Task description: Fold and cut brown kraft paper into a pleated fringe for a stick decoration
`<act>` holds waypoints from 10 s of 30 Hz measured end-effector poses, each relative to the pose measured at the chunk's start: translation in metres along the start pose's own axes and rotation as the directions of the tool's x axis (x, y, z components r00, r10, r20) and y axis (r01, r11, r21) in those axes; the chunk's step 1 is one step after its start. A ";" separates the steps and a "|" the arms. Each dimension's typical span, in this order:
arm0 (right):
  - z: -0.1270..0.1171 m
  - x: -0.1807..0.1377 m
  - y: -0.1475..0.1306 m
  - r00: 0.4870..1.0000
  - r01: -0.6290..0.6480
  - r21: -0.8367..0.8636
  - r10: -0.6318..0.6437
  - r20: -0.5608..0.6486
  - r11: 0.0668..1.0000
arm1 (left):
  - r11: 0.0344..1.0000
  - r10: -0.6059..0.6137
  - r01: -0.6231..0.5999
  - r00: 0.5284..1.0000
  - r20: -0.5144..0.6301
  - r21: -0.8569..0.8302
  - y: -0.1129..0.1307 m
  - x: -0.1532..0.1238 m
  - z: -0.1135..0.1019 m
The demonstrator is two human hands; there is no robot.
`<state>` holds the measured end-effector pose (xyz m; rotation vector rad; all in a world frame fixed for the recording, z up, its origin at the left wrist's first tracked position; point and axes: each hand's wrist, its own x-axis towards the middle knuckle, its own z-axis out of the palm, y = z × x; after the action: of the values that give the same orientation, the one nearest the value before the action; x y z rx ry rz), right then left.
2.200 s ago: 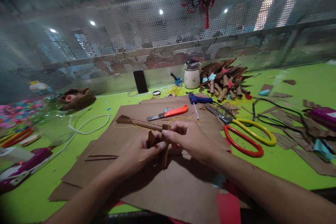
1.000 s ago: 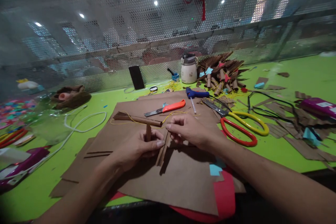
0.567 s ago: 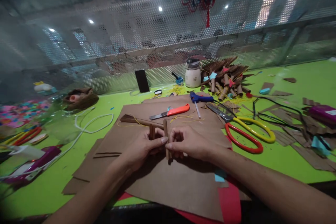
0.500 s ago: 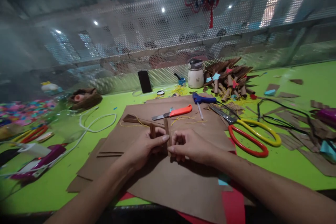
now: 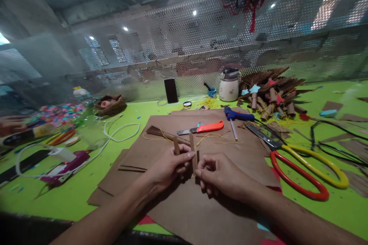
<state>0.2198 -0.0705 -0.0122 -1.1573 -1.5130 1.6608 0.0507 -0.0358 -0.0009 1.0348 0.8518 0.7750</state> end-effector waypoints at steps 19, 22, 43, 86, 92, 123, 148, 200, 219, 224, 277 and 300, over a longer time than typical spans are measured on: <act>0.009 -0.007 -0.012 0.999 0.013 -0.043 -0.015 -0.033 0.999 | 0.996 -0.078 0.078 0.997 -0.013 -0.032 0.006 -0.003 -0.005; 0.010 -0.009 -0.017 0.992 0.095 -0.167 -0.107 -0.065 0.981 | 0.994 -0.097 0.098 0.995 0.029 -0.051 0.008 -0.005 -0.006; -0.005 -0.009 -0.028 0.931 0.298 -0.184 -0.328 -0.158 0.937 | 0.649 0.403 -0.364 0.909 0.104 0.668 0.013 -0.017 0.000; -0.140 -0.100 0.010 0.914 -0.337 -0.939 -0.216 -0.343 0.062 | -0.246 0.657 -0.481 0.555 0.510 0.841 0.011 -0.025 0.002; -0.134 -0.086 0.010 0.846 -0.500 -0.863 -0.177 -0.503 0.066 | 0.460 0.572 -0.499 0.799 0.184 0.734 0.018 -0.020 0.002; 0.005 -0.097 -0.017 0.864 -0.059 -0.600 -0.260 -0.431 0.798 | 0.873 0.363 -0.405 0.912 -0.194 -0.271 0.048 -0.020 -0.005; 0.021 -0.083 -0.025 0.892 -0.033 -0.701 -0.295 -0.342 0.713 | 0.920 0.305 -0.352 0.920 -0.248 -0.175 0.042 -0.023 -0.003; 0.022 -0.086 0.002 0.687 0.098 -0.939 -0.705 -0.177 0.331 | 0.918 0.257 -0.323 0.927 -0.272 -0.231 0.045 -0.027 -0.005; 0.026 -0.087 -0.002 0.714 0.072 -0.927 -0.669 -0.209 0.367 | 0.910 0.336 -0.365 0.927 -0.165 -0.197 0.043 -0.026 -0.004; 0.026 -0.084 0.000 0.667 0.073 -0.938 -0.716 -0.207 0.339 | 0.916 0.314 -0.346 0.933 -0.175 -0.203 0.042 -0.029 -0.002; 0.040 -0.069 0.002 0.710 0.093 -0.879 -0.650 -0.270 0.467 | 0.914 0.329 -0.350 0.935 -0.130 -0.207 0.042 -0.035 0.002; 0.040 -0.064 -0.008 0.746 0.090 -0.864 -0.609 -0.271 0.495 | 0.933 0.351 -0.350 0.936 -0.010 -0.081 0.039 -0.035 -0.002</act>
<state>0.2111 -0.1438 0.0068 -1.4286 -1.9674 0.1619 0.0273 -0.0531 0.0426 1.1303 0.6313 1.0997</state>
